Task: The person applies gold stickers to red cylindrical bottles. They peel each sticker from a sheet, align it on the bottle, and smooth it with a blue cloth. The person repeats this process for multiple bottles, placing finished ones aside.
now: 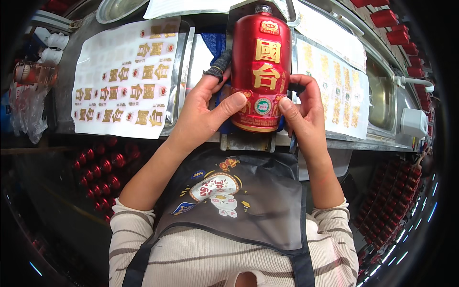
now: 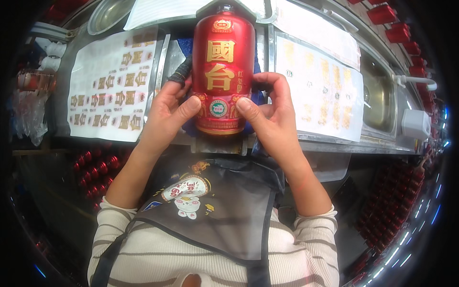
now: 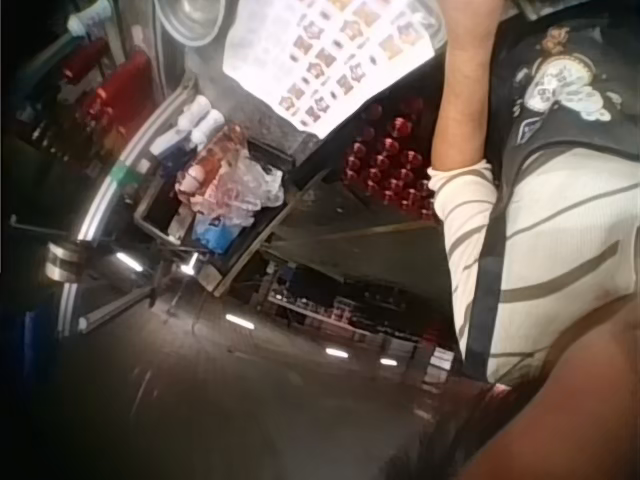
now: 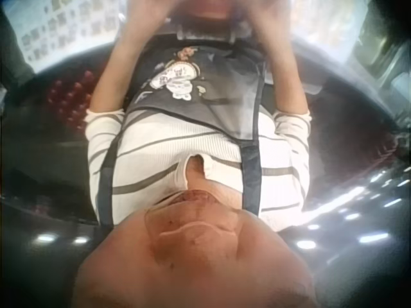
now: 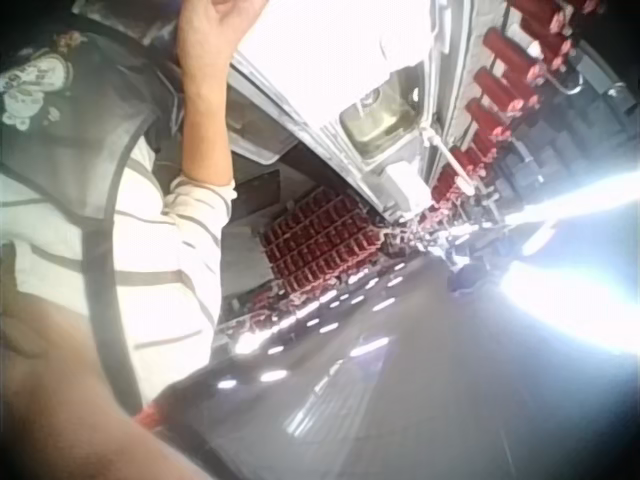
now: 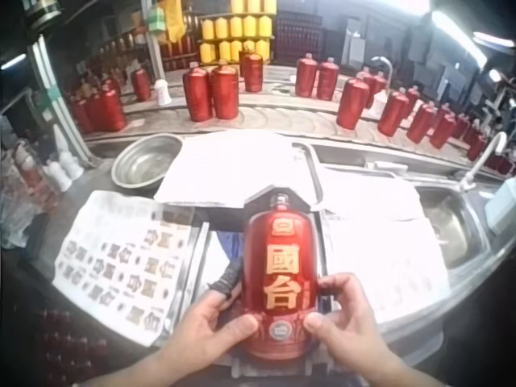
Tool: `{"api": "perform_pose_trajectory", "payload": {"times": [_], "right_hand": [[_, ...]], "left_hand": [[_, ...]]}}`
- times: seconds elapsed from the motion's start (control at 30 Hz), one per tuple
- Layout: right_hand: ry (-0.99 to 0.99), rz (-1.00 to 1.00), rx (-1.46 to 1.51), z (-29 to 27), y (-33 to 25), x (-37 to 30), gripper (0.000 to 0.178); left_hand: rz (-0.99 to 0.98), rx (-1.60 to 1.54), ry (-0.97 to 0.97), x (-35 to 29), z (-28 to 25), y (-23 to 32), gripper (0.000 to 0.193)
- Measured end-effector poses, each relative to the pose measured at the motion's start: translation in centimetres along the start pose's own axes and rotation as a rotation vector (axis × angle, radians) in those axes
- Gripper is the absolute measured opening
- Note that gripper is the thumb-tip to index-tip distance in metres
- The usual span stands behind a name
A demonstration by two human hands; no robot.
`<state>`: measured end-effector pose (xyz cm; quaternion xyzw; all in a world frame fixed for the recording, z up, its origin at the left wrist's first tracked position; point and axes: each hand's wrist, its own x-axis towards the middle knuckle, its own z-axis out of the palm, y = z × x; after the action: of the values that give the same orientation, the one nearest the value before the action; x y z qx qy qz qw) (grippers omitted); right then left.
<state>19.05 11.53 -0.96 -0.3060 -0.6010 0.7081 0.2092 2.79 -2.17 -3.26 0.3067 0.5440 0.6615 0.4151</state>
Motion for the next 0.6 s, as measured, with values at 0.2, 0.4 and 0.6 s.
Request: {"api": "perform_pose_trajectory", "payload": {"times": [0.2, 0.4, 0.6], "right_hand": [[0.022, 0.017, -0.02, -0.02, 0.13, 0.05, 0.053], [0.043, -0.014, -0.034, 0.62, 0.16, 0.0, 0.057], [0.043, -0.021, -0.04, 0.67, 0.15, 0.02, 0.056]], "left_hand": [[0.02, -0.013, 0.013, -0.19, 0.11, -0.23, 0.063], [0.006, -0.022, 0.027, -0.17, 0.44, -0.2, 0.059], [-0.022, 0.016, -0.019, -0.17, 0.31, 0.0, 0.061]]}}
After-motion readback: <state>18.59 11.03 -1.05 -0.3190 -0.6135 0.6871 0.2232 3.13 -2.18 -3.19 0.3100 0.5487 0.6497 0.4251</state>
